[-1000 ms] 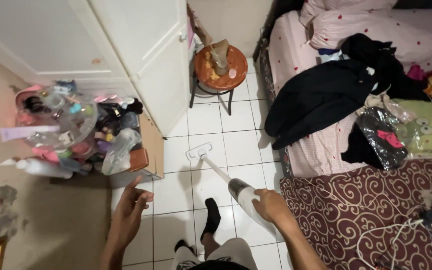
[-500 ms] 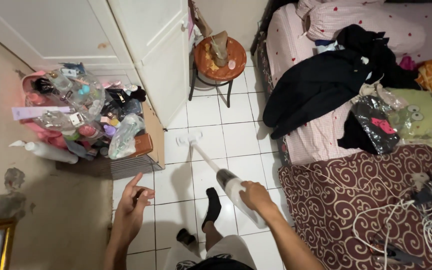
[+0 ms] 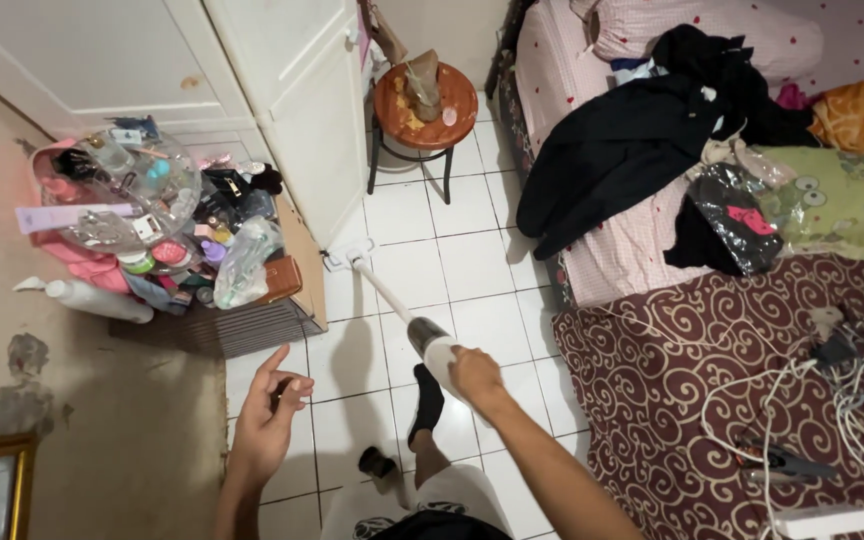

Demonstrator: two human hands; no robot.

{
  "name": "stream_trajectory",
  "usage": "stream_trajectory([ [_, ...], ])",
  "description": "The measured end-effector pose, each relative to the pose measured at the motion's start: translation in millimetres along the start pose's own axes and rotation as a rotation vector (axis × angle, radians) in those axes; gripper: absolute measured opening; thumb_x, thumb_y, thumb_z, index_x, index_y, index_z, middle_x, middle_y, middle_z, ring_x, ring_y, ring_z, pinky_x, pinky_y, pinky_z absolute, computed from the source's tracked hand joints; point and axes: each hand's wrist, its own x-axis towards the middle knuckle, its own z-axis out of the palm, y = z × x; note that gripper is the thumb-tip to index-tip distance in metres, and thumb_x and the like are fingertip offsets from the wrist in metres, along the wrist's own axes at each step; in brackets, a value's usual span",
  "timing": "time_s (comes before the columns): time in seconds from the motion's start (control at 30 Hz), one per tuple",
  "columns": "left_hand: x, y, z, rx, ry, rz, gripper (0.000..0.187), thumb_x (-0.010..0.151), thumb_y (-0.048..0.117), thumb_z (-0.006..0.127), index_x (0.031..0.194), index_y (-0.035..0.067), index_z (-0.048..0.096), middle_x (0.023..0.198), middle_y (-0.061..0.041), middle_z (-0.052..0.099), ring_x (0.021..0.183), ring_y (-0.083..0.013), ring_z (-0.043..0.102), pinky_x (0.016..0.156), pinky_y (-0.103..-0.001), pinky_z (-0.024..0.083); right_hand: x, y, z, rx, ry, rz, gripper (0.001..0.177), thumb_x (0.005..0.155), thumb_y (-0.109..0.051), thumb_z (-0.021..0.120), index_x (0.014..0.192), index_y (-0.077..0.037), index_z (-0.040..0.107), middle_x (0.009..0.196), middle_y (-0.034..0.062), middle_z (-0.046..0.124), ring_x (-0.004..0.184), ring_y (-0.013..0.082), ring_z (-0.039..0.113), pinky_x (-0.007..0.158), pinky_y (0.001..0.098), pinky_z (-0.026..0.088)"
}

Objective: The person cleans the tiled floor using a handheld vacuum cleaner, detaches the dust container, and vacuums around the furniture.

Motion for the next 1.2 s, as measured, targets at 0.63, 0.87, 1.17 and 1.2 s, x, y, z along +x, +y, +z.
stream_trajectory([
  [0.63, -11, -22, -13, 0.072, 0.002, 0.007, 0.061, 0.1, 0.023, 0.054, 0.157, 0.004, 0.038, 0.104, -0.012, 0.069, 0.101, -0.0198, 0.068, 0.085, -0.036, 0.055, -3, 14, 16, 0.043, 0.072, 0.167, 0.041, 0.096, -0.029, 0.061, 0.134, -0.014, 0.065, 0.117, 0.024, 0.07, 0.11, 0.0394, 0.067, 0.098, 0.0469, 0.052],
  [0.87, -25, -25, -27, 0.055, 0.035, -0.016, 0.061, 0.1, 0.02, 0.055, 0.156, 0.005, 0.039, 0.105, -0.011, 0.068, 0.1, -0.0204, 0.067, 0.085, -0.036, 0.054, -34, 78, 0, -0.013, 0.092, 0.147, 0.042, 0.092, -0.031, 0.064, 0.133, -0.019, 0.066, 0.117, 0.0179, 0.073, 0.111, 0.0356, 0.069, 0.1, 0.0453, 0.053],
  [1.17, -35, -61, -37, 0.021, 0.026, -0.044, 0.06, 0.101, 0.023, 0.053, 0.156, 0.007, 0.039, 0.104, -0.011, 0.068, 0.1, -0.0194, 0.068, 0.083, -0.035, 0.056, -169, 78, -125, -0.261, -0.234, 0.386, 0.044, 0.098, -0.038, 0.059, 0.14, -0.022, 0.063, 0.133, 0.0102, 0.069, 0.122, 0.028, 0.067, 0.109, 0.0398, 0.051],
  [1.2, -36, -63, -37, 0.006, 0.016, -0.019, 0.06, 0.101, 0.023, 0.053, 0.156, 0.007, 0.039, 0.104, -0.011, 0.068, 0.1, -0.0194, 0.068, 0.083, -0.035, 0.056, -168, 74, -123, -0.219, -0.208, 0.376, 0.045, 0.097, -0.036, 0.06, 0.139, -0.021, 0.064, 0.128, 0.0121, 0.071, 0.114, 0.0277, 0.071, 0.106, 0.0394, 0.053],
])
